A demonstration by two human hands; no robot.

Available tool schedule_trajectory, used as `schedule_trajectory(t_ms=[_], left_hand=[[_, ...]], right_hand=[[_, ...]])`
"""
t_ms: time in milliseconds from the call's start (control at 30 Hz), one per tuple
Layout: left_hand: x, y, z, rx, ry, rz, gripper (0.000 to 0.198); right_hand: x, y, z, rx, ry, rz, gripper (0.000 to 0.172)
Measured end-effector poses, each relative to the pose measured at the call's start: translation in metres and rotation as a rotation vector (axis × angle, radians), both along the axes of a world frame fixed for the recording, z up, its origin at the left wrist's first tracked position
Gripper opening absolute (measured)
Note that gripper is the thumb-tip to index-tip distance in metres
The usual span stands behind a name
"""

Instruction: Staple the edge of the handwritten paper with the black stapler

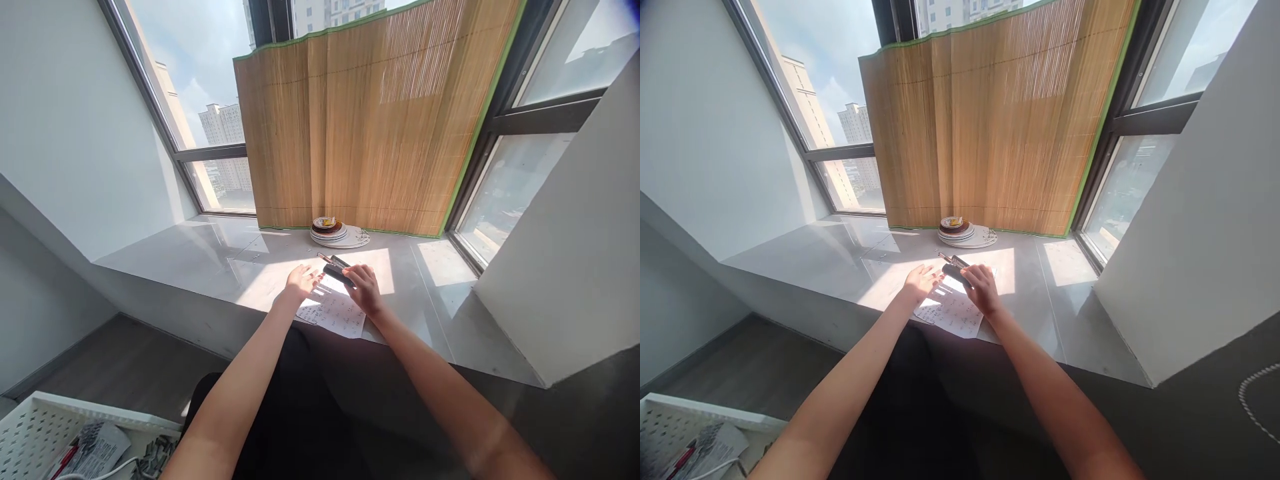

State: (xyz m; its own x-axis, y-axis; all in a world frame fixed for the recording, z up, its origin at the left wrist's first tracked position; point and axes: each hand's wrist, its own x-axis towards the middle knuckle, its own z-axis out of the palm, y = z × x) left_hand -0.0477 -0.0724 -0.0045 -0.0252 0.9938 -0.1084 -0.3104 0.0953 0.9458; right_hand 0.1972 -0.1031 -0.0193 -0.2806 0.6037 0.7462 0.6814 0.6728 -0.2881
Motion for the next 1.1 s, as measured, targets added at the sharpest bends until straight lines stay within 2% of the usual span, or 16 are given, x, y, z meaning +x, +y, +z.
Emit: schedule_trajectory(t_ms=[100,267,367,433,500,600,667,733,800,867,900,967,1100], left_hand=[[0.008,-0.004,0.005,-0.132,-0.074,0.015,0.036],[0.009,-0.010,0.008,-0.117,-0.075,0.050,0.022],[0.004,-0.015,0.009,-0.090,-0.058,0.086,0.012],[0.000,-0.020,0.011,-0.066,-0.049,0.119,0.013],[-0.002,-0.028,0.015,-0.041,-0.050,0.154,0.016],[0.002,-0.043,0.022,0.025,-0.041,0.166,0.016],[0.009,-0.056,0.028,0.050,0.030,0.130,0.014],[0.019,-0.069,0.033,0.036,0.159,0.092,0.011],[0.029,-0.080,0.039,0.041,0.260,0.066,0.013],[0.039,-0.089,0.043,0.092,0.335,0.035,0.014],[0.043,-0.092,0.044,0.120,0.369,0.016,0.014],[0.050,-0.095,0.046,0.145,0.416,-0.030,0.015],[0.045,-0.089,0.044,0.144,0.451,-0.108,0.017]], right_hand=[[0.000,-0.007,0.004,0.059,-0.143,0.068,0.023],[-0.004,-0.009,0.006,0.042,-0.226,0.174,0.032],[-0.006,-0.003,0.003,-0.035,-0.011,0.099,0.020],[-0.006,0.004,-0.001,-0.166,0.210,0.006,0.010],[-0.005,0.011,-0.005,-0.320,0.340,-0.028,0.017],[-0.003,0.016,-0.009,-0.420,0.315,-0.004,0.022],[-0.003,0.014,-0.008,-0.341,0.272,-0.017,0.024],[-0.004,0.008,-0.004,-0.178,0.244,-0.004,0.028],[-0.008,-0.001,0.002,-0.016,0.208,0.119,0.028],[-0.014,-0.009,0.006,0.079,0.173,0.296,0.021],[-0.017,-0.013,0.008,0.107,0.166,0.364,0.016],[-0.022,-0.020,0.010,0.140,0.177,0.414,0.012],[-0.020,-0.019,0.010,0.105,0.222,0.349,0.015]])
